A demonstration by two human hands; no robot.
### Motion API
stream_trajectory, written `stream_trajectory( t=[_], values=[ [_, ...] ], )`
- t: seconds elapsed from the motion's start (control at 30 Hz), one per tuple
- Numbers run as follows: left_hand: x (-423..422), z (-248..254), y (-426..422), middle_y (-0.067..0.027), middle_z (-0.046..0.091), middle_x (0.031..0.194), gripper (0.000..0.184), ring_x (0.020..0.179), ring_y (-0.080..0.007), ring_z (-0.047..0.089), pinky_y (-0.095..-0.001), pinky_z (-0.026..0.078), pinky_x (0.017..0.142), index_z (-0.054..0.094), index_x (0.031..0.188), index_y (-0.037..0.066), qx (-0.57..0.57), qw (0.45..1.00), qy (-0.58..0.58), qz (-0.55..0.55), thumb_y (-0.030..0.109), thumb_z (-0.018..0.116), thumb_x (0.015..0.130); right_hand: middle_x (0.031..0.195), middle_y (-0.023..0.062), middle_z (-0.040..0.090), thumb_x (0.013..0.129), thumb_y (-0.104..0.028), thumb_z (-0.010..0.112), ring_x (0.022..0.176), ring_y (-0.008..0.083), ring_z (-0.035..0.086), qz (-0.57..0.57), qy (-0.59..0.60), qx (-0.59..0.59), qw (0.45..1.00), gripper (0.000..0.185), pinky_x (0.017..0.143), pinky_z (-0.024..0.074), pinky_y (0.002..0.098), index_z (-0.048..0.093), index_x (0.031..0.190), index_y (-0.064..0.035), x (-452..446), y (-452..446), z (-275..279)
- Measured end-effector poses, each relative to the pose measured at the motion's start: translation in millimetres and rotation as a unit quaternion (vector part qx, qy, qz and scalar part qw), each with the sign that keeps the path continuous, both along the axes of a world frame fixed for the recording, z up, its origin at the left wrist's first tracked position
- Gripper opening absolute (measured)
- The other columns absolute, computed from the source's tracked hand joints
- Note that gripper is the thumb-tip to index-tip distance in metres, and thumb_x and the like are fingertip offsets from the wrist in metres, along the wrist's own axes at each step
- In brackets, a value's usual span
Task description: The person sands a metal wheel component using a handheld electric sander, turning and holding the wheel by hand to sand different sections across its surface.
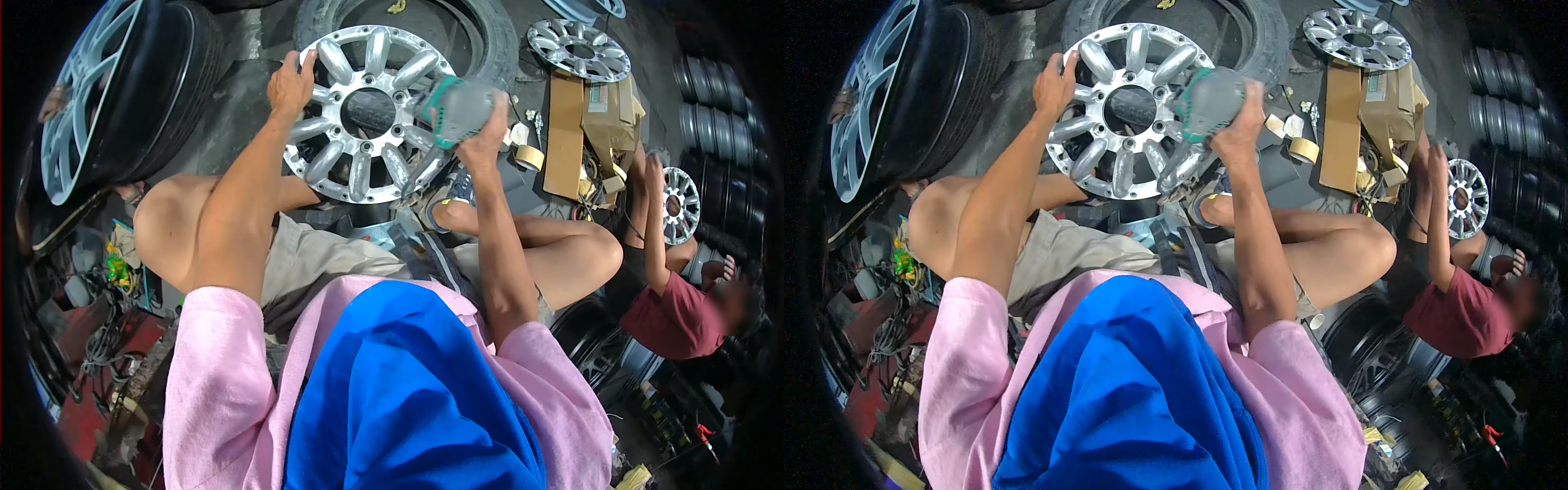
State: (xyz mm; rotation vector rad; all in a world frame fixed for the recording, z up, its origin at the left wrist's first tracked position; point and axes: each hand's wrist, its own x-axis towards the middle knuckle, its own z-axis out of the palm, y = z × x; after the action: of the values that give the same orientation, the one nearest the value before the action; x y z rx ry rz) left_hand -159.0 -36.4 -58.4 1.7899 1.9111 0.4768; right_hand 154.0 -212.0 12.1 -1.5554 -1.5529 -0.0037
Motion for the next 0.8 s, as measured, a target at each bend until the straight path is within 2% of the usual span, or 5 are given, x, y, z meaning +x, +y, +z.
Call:
stream_trajectory(
  t=[0.47, 0.53, 0.6, 0.67, 0.8],
  values=[
    [1, 2, -5, -0.0268, 0.074, 0.109, 0.059, 0.108, -0.0484, 0.067, -0.0564, 0.051, 0.092, 0.064, 0.126, 0.012, 0.027, 1.000, -0.013, 0.005, 0.063, 0.049, 0.102, 0.109, 0.0161, 0.063, 0.066, -0.024, 0.098, 0.097, 0.0314, 0.067, 0.040, 0.073, -0.103, 0.991, 0.069, 0.087, 0.0543, 0.0413, 0.059, 0.119, -0.0003, 23, -2, 32],
    [0, -2, -5, -0.0265, 0.074, 0.108, 0.059, 0.107, -0.0484, 0.067, -0.0564, 0.051, 0.092, 0.064, 0.125, 0.012, 0.037, 0.999, -0.010, 0.005, 0.064, 0.048, 0.102, 0.106, 0.0145, 0.066, 0.069, -0.028, 0.098, 0.098, 0.0326, 0.068, 0.131, -0.046, -0.109, 0.984, 0.067, 0.087, 0.0536, 0.0422, 0.060, 0.118, -0.0022, 17, 16, 43],
    [0, -2, -3, -0.0263, 0.074, 0.108, 0.059, 0.107, -0.0484, 0.067, -0.0563, 0.051, 0.092, 0.064, 0.124, 0.012, 0.049, 0.999, -0.011, 0.002, 0.064, 0.048, 0.102, 0.111, 0.0167, 0.064, 0.066, -0.027, 0.097, 0.105, 0.0363, 0.066, 0.135, -0.022, -0.148, 0.980, 0.070, 0.090, 0.0532, 0.0437, 0.059, 0.120, -0.0028, 6, 27, 42],
    [0, 2, -4, -0.0260, 0.074, 0.109, 0.060, 0.107, -0.0488, 0.067, -0.0567, 0.051, 0.092, 0.064, 0.125, 0.012, 0.016, 1.000, -0.012, -0.003, 0.065, 0.046, 0.102, 0.110, 0.0210, 0.059, 0.061, -0.013, 0.091, 0.106, 0.0435, 0.060, 0.170, -0.061, -0.140, 0.974, 0.068, 0.092, 0.0510, 0.0476, 0.057, 0.118, 0.0017, -8, 35, 40],
    [1, 5, -6, -0.0273, 0.073, 0.112, 0.061, 0.111, -0.0489, 0.066, -0.0567, 0.050, 0.093, 0.064, 0.126, 0.013, 0.013, 1.000, -0.016, 0.011, 0.066, 0.047, 0.101, 0.112, 0.0191, 0.057, 0.058, -0.007, 0.085, 0.109, 0.0402, 0.055, 0.165, -0.156, -0.116, 0.967, 0.061, 0.095, 0.0474, 0.0472, 0.056, 0.112, -0.0009, -51, 29, 24]
  ],
)
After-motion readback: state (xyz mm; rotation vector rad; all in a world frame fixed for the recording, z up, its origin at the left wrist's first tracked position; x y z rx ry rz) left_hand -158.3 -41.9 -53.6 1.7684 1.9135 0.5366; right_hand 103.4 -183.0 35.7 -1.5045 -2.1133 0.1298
